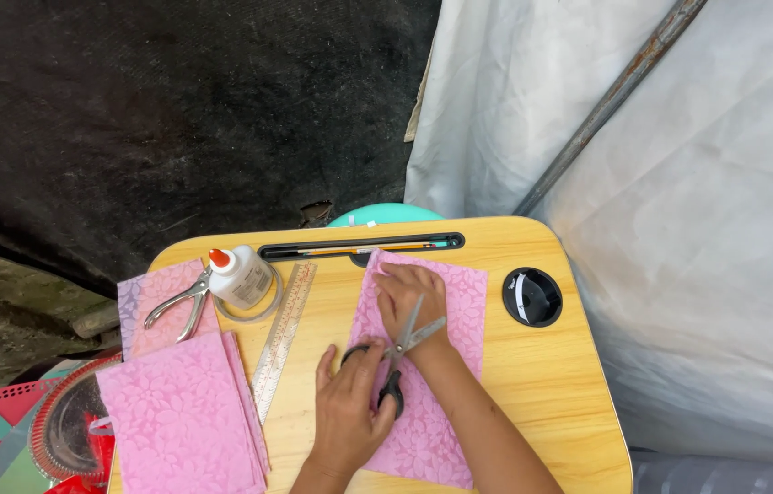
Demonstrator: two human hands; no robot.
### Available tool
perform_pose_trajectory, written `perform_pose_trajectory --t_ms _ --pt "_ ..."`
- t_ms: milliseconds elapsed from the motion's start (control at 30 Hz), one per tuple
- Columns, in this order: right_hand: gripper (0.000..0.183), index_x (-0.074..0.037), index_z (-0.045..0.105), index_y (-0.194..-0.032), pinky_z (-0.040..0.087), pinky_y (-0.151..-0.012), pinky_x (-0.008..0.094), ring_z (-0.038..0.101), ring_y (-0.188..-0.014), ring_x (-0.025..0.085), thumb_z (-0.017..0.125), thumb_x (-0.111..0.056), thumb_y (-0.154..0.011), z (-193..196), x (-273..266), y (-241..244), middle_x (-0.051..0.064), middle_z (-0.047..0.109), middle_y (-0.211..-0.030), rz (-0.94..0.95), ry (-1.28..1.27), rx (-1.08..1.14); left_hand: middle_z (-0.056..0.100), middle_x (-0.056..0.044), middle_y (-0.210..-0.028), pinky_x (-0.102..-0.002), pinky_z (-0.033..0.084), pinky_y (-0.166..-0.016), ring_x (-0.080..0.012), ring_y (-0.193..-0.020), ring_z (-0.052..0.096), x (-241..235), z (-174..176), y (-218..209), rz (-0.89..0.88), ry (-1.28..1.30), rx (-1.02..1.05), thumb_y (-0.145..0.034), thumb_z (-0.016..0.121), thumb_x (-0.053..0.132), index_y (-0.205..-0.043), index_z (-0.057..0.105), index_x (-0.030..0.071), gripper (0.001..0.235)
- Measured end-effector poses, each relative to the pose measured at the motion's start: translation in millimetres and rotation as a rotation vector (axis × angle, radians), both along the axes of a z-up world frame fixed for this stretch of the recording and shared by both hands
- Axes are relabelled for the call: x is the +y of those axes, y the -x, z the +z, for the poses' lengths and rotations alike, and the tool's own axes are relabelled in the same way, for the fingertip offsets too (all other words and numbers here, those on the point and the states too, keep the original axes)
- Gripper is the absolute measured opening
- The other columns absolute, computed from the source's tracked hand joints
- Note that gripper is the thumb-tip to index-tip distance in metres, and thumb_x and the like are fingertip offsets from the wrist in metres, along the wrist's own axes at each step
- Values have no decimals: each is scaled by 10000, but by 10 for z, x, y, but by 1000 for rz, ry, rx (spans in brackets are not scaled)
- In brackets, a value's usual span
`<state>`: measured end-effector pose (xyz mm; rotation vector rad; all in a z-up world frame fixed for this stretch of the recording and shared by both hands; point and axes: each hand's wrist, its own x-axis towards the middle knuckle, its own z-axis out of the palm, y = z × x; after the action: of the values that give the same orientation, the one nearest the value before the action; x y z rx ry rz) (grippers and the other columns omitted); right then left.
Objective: Folding and cutting pink patterned paper into smaller rectangular pieces using scissors on a small table.
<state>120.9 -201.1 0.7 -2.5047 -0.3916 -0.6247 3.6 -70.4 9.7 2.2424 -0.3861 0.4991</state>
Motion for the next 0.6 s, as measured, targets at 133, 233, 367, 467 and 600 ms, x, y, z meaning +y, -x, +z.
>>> perform_pose_trajectory --t_ms 133,233,367,467,600 --pt "57 -114 716 -829 417 -863 374 557 -858 238 712 -120 -772 36 5 -186 0 706 -969 -20 -107 -17 742 -130 -1060 -509 332 -1143 -267 -1012 686 4 55 -2 -20 -6 30 -684 704 106 -1312 582 11 647" --pt "108 -116 700 -853 409 -874 346 583 -845 212 757 -117 -761 16 0 -263 2 676 -890 -57 -149 20 740 -129 -1114 -490 349 -1138 -266 -1050 685 6 76 -8 -26 11 40 -691 708 107 -1313 580 11 643" --pt "81 -132 716 -882 394 -867 343 556 -874 200 733 -109 -806 83 16 -257 -13 652 -929 6 -113 -12 727 -131 -1123 -516 321 -1137 -277 -1055 673 -14 66 -33 -32 -34 22 -692 713 126 -1308 586 22 637" --pt "113 -137 753 -915 390 -870 348 552 -884 204 720 -117 -809 107 41 -184 -13 660 -967 21 -24 -51 721 -128 -1166 -516 327 -1133 -277 -1092 666 -15 58 -11 -36 -46 14 -693 712 137 -1302 589 25 631" --pt "421 -118 775 -1083 381 -921 390 603 -1049 232 782 -323 -715 6 -29 -106 63 694 -1169 68 50 -52 723 -136 -1144 -498 358 -1127 -282 -1084 669 -14 46 -40 -28 -58 -6 -691 713 137 -1307 590 30 637"
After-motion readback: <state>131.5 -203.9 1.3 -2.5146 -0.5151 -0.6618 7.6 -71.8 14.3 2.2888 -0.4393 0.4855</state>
